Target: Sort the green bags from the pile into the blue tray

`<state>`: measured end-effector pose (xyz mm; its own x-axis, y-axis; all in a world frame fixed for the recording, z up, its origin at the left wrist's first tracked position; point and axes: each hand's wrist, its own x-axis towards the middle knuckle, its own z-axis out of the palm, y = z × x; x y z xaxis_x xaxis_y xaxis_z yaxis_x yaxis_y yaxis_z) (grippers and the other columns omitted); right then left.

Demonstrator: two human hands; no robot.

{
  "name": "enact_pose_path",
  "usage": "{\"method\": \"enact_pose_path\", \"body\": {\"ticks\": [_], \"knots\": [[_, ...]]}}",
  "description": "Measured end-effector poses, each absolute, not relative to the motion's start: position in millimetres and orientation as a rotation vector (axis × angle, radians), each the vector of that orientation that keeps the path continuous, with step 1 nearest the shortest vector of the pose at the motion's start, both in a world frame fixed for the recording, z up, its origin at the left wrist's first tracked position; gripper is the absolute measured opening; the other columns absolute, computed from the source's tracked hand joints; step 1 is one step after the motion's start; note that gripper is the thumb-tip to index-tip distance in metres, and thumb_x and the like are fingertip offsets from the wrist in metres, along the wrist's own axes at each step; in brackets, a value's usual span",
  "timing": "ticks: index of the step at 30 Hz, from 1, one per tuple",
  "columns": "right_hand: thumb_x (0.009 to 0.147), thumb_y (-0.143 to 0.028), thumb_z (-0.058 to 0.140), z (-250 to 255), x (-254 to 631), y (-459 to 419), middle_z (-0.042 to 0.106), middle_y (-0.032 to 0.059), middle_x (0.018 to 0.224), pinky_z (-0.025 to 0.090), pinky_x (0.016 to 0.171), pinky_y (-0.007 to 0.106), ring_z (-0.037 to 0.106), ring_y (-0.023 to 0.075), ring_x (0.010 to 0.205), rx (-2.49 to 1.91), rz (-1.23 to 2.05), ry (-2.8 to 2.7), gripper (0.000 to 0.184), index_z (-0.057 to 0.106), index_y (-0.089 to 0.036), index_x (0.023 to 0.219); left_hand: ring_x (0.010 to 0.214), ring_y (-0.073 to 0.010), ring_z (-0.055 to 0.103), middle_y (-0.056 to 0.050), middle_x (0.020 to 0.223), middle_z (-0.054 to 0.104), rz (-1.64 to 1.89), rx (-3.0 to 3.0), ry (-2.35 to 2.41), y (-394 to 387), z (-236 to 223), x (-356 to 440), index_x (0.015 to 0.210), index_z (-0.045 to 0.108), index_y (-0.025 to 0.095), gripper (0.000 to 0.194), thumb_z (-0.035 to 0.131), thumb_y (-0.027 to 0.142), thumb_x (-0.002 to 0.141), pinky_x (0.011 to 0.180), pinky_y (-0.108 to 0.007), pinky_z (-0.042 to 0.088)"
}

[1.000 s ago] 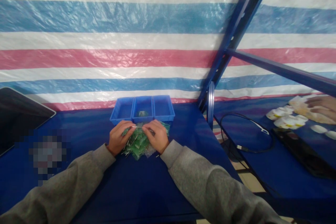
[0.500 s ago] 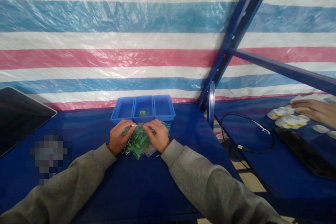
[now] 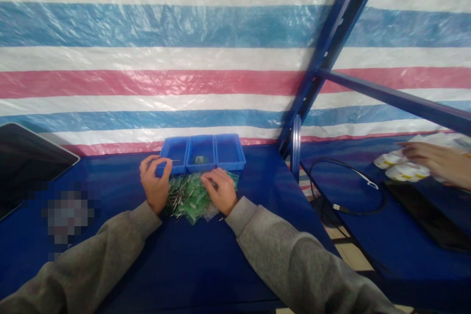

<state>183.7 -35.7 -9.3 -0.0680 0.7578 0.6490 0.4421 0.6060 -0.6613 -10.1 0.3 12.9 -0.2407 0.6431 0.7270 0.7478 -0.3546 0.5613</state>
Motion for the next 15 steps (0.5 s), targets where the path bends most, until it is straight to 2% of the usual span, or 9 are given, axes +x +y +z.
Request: {"method": "enact_pose_path", "body": {"ticks": [15], "knots": [[0.088,-0.027,0.049,-9.0,183.7,-35.6,0.064,0.0037,0.076,0.044,0.073,0.032,0.055,0.0167,0.073,-0.985,0.345,-1.713,0.018,0.064,-0.02,0.081,0.106,-0.0222,0.05,-0.004,0.105,0.055,-1.633,-2.006,-1.666,6.5,6.3,-13.5,0.088,0.068,0.023,0.016,0.061,0.034,0.079,0.095,-0.039,0.038]]}}
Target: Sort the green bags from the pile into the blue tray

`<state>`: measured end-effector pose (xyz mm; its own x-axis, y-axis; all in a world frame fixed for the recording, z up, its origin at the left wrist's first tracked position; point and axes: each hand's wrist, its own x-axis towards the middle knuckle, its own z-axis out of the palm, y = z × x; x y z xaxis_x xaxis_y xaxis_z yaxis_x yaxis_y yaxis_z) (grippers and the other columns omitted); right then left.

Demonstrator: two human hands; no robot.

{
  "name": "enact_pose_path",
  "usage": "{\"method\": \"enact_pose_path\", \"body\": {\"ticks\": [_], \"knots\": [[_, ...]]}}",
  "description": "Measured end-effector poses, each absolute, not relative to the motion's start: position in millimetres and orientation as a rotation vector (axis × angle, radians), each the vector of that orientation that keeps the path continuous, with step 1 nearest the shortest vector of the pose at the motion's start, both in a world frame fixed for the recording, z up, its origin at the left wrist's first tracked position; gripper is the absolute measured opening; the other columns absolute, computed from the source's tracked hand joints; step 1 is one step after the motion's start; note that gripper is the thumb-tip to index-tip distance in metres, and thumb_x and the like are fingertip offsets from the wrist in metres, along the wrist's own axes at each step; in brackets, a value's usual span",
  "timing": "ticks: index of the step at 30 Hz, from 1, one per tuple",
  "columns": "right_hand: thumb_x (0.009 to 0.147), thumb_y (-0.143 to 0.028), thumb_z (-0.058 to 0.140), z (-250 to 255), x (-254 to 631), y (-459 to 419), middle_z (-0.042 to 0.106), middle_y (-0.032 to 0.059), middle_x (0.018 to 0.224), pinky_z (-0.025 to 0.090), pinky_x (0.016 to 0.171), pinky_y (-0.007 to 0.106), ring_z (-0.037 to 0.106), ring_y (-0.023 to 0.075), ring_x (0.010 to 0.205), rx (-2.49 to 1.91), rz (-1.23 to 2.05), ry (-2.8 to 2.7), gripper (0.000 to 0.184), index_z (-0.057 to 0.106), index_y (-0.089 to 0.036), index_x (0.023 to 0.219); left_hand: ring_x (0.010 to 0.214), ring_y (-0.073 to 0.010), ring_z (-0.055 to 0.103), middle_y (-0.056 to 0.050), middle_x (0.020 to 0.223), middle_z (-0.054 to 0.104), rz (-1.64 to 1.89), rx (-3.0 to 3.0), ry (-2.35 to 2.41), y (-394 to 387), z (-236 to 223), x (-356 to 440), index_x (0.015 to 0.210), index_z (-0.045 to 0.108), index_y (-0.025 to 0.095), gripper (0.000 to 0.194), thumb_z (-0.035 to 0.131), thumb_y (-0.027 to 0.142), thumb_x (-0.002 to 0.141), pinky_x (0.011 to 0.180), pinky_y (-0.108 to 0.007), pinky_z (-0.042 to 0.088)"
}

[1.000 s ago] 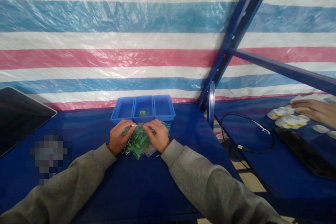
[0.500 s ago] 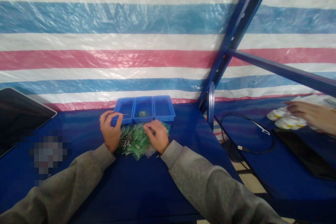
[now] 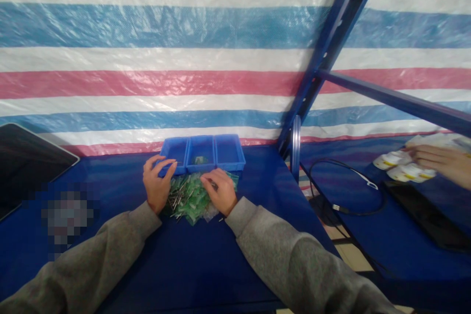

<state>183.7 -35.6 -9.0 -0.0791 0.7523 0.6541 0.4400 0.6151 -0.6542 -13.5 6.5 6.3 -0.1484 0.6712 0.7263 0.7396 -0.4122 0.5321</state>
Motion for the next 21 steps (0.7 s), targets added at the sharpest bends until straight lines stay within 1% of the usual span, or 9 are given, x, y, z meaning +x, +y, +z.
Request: {"method": "enact_pose_path", "body": {"ticks": [4,7,9,13,17,21], "knots": [[0.088,-0.027,0.049,-11.2,183.7,-35.2,0.063,0.0037,0.075,0.044,0.074,0.032,0.055,0.0167,0.074,-0.99,0.351,-1.716,0.018,0.064,-0.02,0.081,0.109,-0.022,0.049,-0.005,0.109,0.055,-1.63,-2.058,-1.618,5.6,8.6,-13.1,0.096,0.066,0.022,0.02,0.061,0.032,0.078,0.098,-0.04,0.037],[0.088,-0.027,0.049,-11.2,183.5,-35.6,0.064,0.0039,0.076,0.044,0.073,0.032,0.056,0.0171,0.075,-0.991,0.351,-1.718,0.018,0.064,-0.02,0.081,0.11,-0.0219,0.049,-0.006,0.11,0.054,-1.639,-2.097,-1.552,1.4,10.6,-10.3,0.094,0.065,0.021,0.018,0.061,0.03,0.079,0.098,-0.04,0.038],[0.088,-0.028,0.049,-10.4,183.4,-35.9,0.064,0.0039,0.076,0.044,0.073,0.032,0.056,0.0171,0.075,-0.989,0.349,-1.722,0.018,0.064,-0.02,0.082,0.106,-0.0206,0.051,-0.006,0.107,0.055,-1.635,-2.161,-1.474,-2.6,10.4,-7.7,0.089,0.065,0.019,0.014,0.059,0.029,0.08,0.093,-0.037,0.042],[0.088,-0.028,0.049,-9.4,183.5,-35.4,0.064,0.0039,0.076,0.043,0.073,0.032,0.055,0.0172,0.074,-1.0,0.333,-1.729,0.018,0.064,-0.02,0.081,0.087,-0.0155,0.058,-0.005,0.09,0.061,-1.532,-2.44,-1.194,-9.1,6.2,-3.8,0.088,0.064,0.018,0.012,0.055,0.025,0.083,0.082,-0.03,0.048],[0.087,-0.028,0.05,-11.1,183.9,-33.9,0.064,0.0035,0.075,0.042,0.074,0.032,0.055,0.0173,0.075,-1.042,0.301,-1.716,0.017,0.064,-0.02,0.08,0.082,-0.0153,0.059,-0.006,0.088,0.063,-1.354,-2.581,-1.046,-10.3,2.8,-2.8,0.09,0.065,0.019,0.013,0.056,0.025,0.083,0.079,-0.029,0.049],[0.087,-0.027,0.05,-11.6,183.9,-33.9,0.064,0.0029,0.076,0.041,0.076,0.032,0.055,0.0172,0.075,-1.095,0.282,-1.713,0.017,0.064,-0.02,0.08,0.08,-0.0157,0.059,-0.005,0.087,0.066,-1.222,-2.623,-0.994,-8.0,1.0,-2.6,0.09,0.066,0.019,0.015,0.061,0.029,0.08,0.078,-0.031,0.049]]}}
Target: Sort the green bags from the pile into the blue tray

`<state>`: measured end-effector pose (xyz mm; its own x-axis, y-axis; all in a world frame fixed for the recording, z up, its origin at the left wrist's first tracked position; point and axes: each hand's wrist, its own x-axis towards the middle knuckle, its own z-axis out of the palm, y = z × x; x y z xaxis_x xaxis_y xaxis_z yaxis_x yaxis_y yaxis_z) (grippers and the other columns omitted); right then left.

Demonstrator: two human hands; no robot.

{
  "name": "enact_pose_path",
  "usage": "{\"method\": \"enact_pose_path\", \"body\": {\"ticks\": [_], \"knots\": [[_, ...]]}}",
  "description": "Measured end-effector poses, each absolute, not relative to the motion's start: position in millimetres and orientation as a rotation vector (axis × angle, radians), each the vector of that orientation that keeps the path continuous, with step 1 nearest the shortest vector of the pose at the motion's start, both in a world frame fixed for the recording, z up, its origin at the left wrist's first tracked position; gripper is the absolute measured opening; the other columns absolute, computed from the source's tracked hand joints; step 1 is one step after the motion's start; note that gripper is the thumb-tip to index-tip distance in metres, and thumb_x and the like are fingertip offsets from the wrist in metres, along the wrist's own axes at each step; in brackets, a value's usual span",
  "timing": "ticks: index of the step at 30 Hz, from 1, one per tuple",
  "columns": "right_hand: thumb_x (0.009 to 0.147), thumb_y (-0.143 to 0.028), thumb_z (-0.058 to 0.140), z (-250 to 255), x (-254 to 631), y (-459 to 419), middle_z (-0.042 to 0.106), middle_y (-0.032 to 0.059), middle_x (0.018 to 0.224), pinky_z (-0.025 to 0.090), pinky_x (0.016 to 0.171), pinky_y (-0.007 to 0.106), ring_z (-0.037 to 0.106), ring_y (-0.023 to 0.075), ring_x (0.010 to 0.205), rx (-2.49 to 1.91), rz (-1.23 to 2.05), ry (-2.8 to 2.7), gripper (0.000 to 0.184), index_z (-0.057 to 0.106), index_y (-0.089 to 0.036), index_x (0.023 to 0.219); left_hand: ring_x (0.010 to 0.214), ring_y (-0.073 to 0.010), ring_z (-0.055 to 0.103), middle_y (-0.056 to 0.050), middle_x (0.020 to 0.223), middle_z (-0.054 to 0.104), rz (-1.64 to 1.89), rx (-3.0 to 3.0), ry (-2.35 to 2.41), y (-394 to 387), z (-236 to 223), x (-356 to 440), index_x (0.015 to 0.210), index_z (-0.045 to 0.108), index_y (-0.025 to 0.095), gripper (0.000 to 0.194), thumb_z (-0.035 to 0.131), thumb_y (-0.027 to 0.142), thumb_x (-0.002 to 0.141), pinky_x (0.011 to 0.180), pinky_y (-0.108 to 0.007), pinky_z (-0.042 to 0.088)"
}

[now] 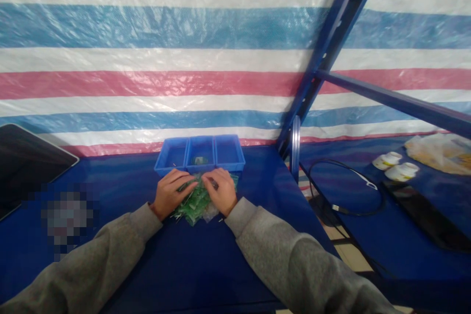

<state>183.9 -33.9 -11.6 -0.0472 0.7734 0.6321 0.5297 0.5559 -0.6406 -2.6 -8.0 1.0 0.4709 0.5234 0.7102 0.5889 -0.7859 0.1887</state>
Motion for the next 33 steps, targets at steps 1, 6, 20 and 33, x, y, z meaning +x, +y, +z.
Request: {"method": "enact_pose_path", "body": {"ticks": [1,6,20,33], "knots": [[0.087,-0.027,0.05,-11.1,183.9,-34.2,0.064,0.0028,0.076,0.041,0.076,0.032,0.055,0.0171,0.076,-1.101,0.282,-1.714,0.017,0.064,-0.02,0.08,0.081,-0.016,0.059,-0.005,0.088,0.066,-1.197,-2.629,-0.992,-7.5,0.6,-2.5,0.091,0.067,0.02,0.017,0.062,0.031,0.079,0.079,-0.031,0.049],[0.087,-0.027,0.049,-9.4,184.0,-35.2,0.064,0.0028,0.076,0.04,0.076,0.032,0.055,0.0173,0.075,-1.1,0.277,-1.715,0.018,0.064,-0.021,0.08,0.083,-0.0169,0.059,-0.006,0.089,0.067,-1.108,-2.66,-1.005,-7.3,-0.6,-2.0,0.093,0.067,0.02,0.02,0.061,0.033,0.08,0.081,-0.033,0.049],[0.088,-0.023,0.047,-6.6,183.4,-37.0,0.061,0.0049,0.089,0.043,0.08,0.033,0.055,0.018,0.085,-1.067,0.322,-1.639,0.019,0.062,-0.021,0.099,0.075,-0.0142,0.06,-0.004,0.084,0.068,-1.347,-2.661,-0.959,-11.7,3.6,-3.5,0.09,0.068,0.02,0.013,0.056,0.022,0.083,0.074,-0.03,0.05],[0.084,-0.03,0.055,-7.8,183.1,-36.2,0.061,0.0064,0.093,0.045,0.083,0.035,0.055,0.0196,0.09,-0.957,0.353,-1.735,0.018,0.062,-0.021,0.098,0.072,-0.013,0.067,-0.001,0.08,0.07,-1.58,-2.459,-1.23,-16.7,1.3,-7.3,0.085,0.068,0.019,0.016,0.054,0.026,0.085,0.073,-0.024,0.054]]}}
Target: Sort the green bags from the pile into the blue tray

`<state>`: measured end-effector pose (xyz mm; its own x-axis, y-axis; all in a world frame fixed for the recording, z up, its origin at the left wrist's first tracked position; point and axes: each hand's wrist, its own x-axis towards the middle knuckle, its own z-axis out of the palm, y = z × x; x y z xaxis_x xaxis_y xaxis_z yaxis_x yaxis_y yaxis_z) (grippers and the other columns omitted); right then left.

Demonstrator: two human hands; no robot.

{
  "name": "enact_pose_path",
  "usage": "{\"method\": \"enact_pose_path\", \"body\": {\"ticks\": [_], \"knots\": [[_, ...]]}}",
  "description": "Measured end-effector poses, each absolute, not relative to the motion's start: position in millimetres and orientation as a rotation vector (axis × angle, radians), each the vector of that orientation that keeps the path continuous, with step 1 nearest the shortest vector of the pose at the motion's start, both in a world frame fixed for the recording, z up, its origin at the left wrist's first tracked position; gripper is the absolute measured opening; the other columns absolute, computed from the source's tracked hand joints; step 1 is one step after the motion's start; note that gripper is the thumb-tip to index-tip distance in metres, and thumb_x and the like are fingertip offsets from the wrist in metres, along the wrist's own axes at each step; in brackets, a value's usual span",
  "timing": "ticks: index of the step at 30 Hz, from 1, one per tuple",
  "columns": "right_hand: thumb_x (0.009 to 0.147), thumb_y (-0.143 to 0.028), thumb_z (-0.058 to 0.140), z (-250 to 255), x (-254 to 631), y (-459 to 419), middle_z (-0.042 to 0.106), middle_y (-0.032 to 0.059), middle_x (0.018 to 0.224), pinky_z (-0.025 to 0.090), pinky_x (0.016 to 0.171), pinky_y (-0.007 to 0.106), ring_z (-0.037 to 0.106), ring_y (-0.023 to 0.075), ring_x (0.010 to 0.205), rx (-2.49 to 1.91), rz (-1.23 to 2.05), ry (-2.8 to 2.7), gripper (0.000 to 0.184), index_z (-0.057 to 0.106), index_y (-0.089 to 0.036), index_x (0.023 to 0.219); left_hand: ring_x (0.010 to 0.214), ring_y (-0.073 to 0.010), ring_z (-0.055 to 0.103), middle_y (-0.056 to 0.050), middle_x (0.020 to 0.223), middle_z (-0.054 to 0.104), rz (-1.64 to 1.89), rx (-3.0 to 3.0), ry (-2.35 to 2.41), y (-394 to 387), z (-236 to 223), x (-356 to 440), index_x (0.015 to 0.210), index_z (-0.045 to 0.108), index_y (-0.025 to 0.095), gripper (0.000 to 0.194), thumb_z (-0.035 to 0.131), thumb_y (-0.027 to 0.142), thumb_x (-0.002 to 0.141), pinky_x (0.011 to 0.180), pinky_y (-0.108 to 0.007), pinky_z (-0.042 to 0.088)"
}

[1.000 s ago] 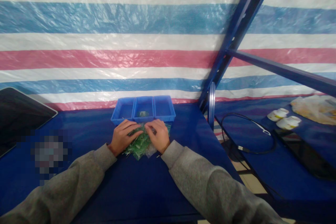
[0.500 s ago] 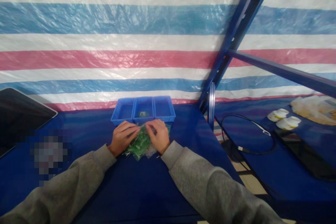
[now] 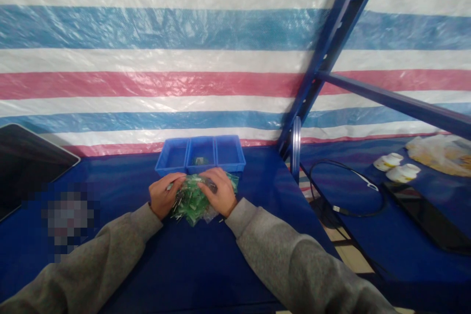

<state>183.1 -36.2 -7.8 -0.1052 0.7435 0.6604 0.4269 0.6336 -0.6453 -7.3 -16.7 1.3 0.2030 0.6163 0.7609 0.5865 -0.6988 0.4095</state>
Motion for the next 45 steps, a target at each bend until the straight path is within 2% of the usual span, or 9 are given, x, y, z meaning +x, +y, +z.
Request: {"method": "enact_pose_path", "body": {"ticks": [2,5,11,19,24,28,33,45], "knots": [[0.085,-0.03,0.053,-7.8,182.8,-36.3,0.062,0.0062,0.086,0.045,0.08,0.035,0.056,0.0192,0.084,-0.953,0.345,-1.743,0.014,0.063,-0.02,0.088,0.071,-0.0127,0.067,-0.001,0.08,0.07,1.542,2.395,1.221,-15.6,-0.9,-7.8,0.086,0.067,0.019,0.016,0.054,0.027,0.085,0.073,-0.023,0.054],[0.086,-0.03,0.051,-7.9,182.3,-37.0,0.062,0.0058,0.083,0.045,0.077,0.033,0.055,0.0186,0.081,-0.97,0.347,-1.725,0.015,0.061,-0.019,0.084,0.072,-0.0126,0.066,-0.002,0.084,0.07,1.503,2.368,1.203,-15.2,-0.9,-7.1,0.092,0.066,0.018,0.016,0.055,0.028,0.084,0.072,-0.023,0.054],[0.088,-0.031,0.048,-8.7,182.2,-37.9,0.06,0.0051,0.079,0.044,0.074,0.032,0.055,0.0181,0.078,-1.009,0.347,-1.704,0.017,0.059,-0.019,0.081,0.062,-0.0111,0.064,-0.006,0.097,0.068,1.396,2.399,1.144,-17.5,5.1,-2.9,0.111,0.057,0.018,0.033,0.059,0.032,0.081,0.065,-0.023,0.055],[0.087,-0.035,0.051,-11.6,183.0,-36.2,0.061,0.0041,0.075,0.044,0.071,0.03,0.056,0.0172,0.073,-1.053,0.322,-1.707,0.021,0.061,-0.019,0.078,0.065,-0.0118,0.065,-0.006,0.093,0.068,1.475,2.424,1.153,-15.2,-3.5,-4.1,0.105,0.06,0.018,0.028,0.06,0.033,0.081,0.068,-0.024,0.055],[0.084,-0.036,0.055,-15.1,183.4,-34.1,0.062,0.0029,0.071,0.043,0.071,0.03,0.057,0.0167,0.069,-1.065,0.312,-1.696,0.021,0.06,-0.02,0.072,0.061,-0.011,0.062,-0.002,0.08,0.067,1.454,2.431,1.147,-15.9,-0.5,-4.1,0.108,0.059,0.018,0.032,0.062,0.031,0.08,0.067,-0.024,0.053],[0.084,-0.036,0.056,-15.0,183.8,-34.2,0.062,0.0022,0.068,0.043,0.07,0.03,0.057,0.0159,0.066,-1.05,0.309,-1.684,0.022,0.061,-0.02,0.069,0.064,-0.0114,0.059,-0.003,0.082,0.066,1.381,2.488,1.086,-16.4,3.0,-3.7,0.111,0.058,0.018,0.031,0.059,0.029,0.082,0.069,-0.026,0.051],[0.087,-0.032,0.051,-14.5,184.0,-35.2,0.063,0.0028,0.068,0.044,0.07,0.031,0.057,0.0158,0.066,-1.009,0.301,-1.699,0.024,0.064,-0.02,0.071,0.063,-0.0112,0.057,-0.001,0.073,0.062,1.36,2.544,1.027,-15.5,3.4,-3.8,0.112,0.059,0.02,0.03,0.058,0.027,0.083,0.068,-0.025,0.049],[0.084,-0.026,0.053,-12.8,182.6,-37.1,0.068,0.0039,0.081,0.046,0.073,0.03,0.061,0.0169,0.074,-1.065,0.337,-1.681,0.013,0.064,-0.019,0.084,0.066,-0.0109,0.06,-0.005,0.088,0.067,1.475,2.516,1.029,-16.5,4.3,-2.7,0.107,0.06,0.016,0.026,0.059,0.025,0.083,0.07,-0.025,0.051]]}}
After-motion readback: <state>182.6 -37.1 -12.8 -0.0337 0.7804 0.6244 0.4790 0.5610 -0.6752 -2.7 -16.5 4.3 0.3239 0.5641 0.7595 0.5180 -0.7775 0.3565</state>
